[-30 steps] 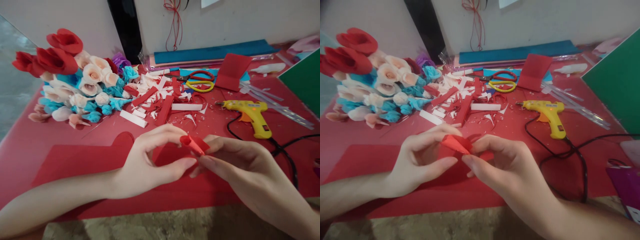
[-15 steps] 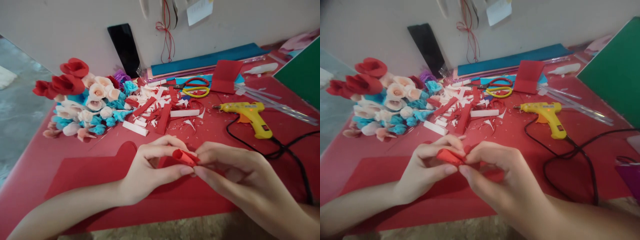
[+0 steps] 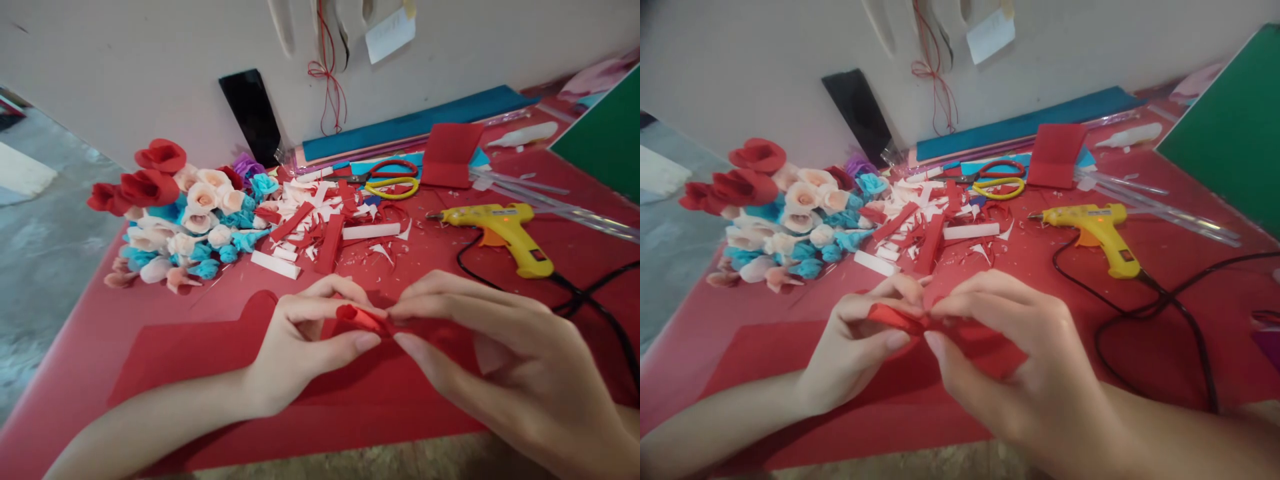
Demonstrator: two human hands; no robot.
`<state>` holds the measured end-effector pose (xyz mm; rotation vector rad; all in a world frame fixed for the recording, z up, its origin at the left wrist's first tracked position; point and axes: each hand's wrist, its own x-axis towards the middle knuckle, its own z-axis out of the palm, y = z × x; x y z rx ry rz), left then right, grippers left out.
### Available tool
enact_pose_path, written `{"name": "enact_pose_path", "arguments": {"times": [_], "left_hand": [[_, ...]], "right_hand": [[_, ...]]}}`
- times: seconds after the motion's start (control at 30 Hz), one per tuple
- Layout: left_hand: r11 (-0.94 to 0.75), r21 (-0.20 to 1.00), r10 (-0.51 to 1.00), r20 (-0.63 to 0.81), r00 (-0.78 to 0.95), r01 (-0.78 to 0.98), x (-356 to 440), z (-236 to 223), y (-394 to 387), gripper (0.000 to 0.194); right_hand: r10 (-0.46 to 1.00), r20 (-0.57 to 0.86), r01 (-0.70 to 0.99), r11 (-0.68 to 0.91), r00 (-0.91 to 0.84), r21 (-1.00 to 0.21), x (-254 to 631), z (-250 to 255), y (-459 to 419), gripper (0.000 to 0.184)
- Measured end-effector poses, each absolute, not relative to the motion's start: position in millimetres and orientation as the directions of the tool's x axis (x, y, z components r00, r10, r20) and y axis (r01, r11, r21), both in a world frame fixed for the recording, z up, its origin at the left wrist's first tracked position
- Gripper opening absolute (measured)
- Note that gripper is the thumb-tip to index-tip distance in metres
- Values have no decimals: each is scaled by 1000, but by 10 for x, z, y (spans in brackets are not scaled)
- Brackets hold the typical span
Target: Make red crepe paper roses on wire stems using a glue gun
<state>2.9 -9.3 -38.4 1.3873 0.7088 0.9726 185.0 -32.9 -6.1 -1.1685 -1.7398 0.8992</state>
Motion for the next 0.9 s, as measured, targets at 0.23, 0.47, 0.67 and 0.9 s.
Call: {"name": "enact_pose_path", "arguments": {"times": [0.23,0.47,0.67,0.9], "left_hand": [[-72,988,865,131,484,-138,37,-360,-100,21],[-14,991,855,81,512,-132,46,-349,-102,18],[-33,991,857,94,506,-127,45,-351,-106,20],[-55,992,867,105,488,-115,56,-351,-106,18]], "right_hand": [[919,344,435,394,-191,-810,1857,-2,-317,5],[895,413,442,443,-168,-780,1837,-2,-329,11],[909,366,435,416,-198,-799,1857,-22,-341,12],[905,382,432,425,-187,-795,1825,-28,-348,13]]}}
